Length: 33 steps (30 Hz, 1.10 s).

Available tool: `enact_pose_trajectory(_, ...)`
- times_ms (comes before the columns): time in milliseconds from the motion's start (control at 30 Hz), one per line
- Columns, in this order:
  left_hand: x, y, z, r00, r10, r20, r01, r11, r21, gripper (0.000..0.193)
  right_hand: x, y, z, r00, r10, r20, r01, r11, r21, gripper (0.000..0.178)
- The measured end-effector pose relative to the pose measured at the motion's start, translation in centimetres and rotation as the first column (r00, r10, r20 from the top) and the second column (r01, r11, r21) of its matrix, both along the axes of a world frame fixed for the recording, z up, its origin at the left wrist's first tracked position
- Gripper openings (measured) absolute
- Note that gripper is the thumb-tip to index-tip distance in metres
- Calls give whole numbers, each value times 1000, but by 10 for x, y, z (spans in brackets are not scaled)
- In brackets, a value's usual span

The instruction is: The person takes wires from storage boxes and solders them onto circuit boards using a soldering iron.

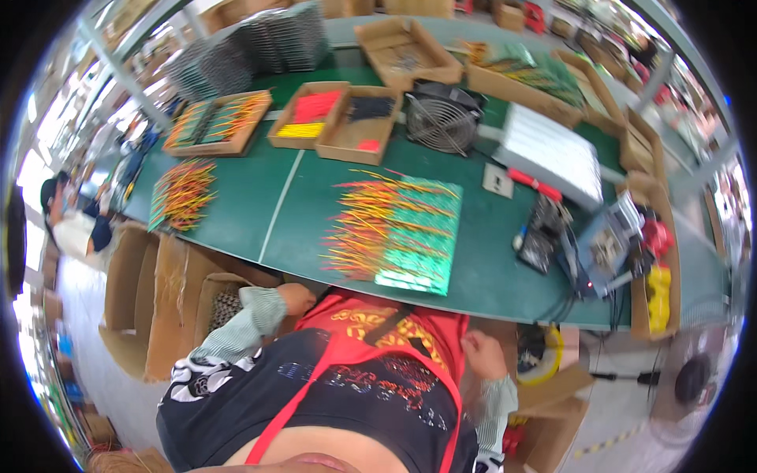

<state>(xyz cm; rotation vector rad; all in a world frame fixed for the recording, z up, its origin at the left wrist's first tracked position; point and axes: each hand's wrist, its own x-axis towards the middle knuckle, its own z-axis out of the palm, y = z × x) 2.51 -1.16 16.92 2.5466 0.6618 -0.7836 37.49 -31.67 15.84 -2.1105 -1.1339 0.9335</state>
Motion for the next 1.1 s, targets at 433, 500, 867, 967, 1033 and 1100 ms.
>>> enact_pose_trajectory(433, 88, 0, 166, 503, 27, 864, -78, 997, 14, 19, -34, 105, 117, 852, -115, -511, 394, 785, 479, 38)
enact_pose_trajectory(500, 106, -3, 159, 523, -56, 851, -100, 987, 127, 19, -32, 119, 116, 831, -122, -542, 408, 797, 446, 52)
enact_pose_trajectory(867, 100, 68, 145, 720, 5, 694, -4, 1000, -3, 14, -16, 142, 108, 878, 23, -478, 201, 889, 412, 58)
enact_pose_trajectory(967, 101, 105, 158, 717, 104, 689, -88, 994, -59, 14, 3, 139, 116, 861, -42, -507, 259, 894, 365, 55)
enact_pose_trajectory(1033, 114, 133, 165, 727, 157, 668, -190, 981, -23, 17, 21, 132, 133, 809, -195, -555, 415, 858, 303, 51)
enact_pose_trajectory(1100, 125, 162, 158, 717, 147, 682, -258, 964, 64, 18, 32, 126, 140, 768, -337, -544, 551, 781, 294, 46)
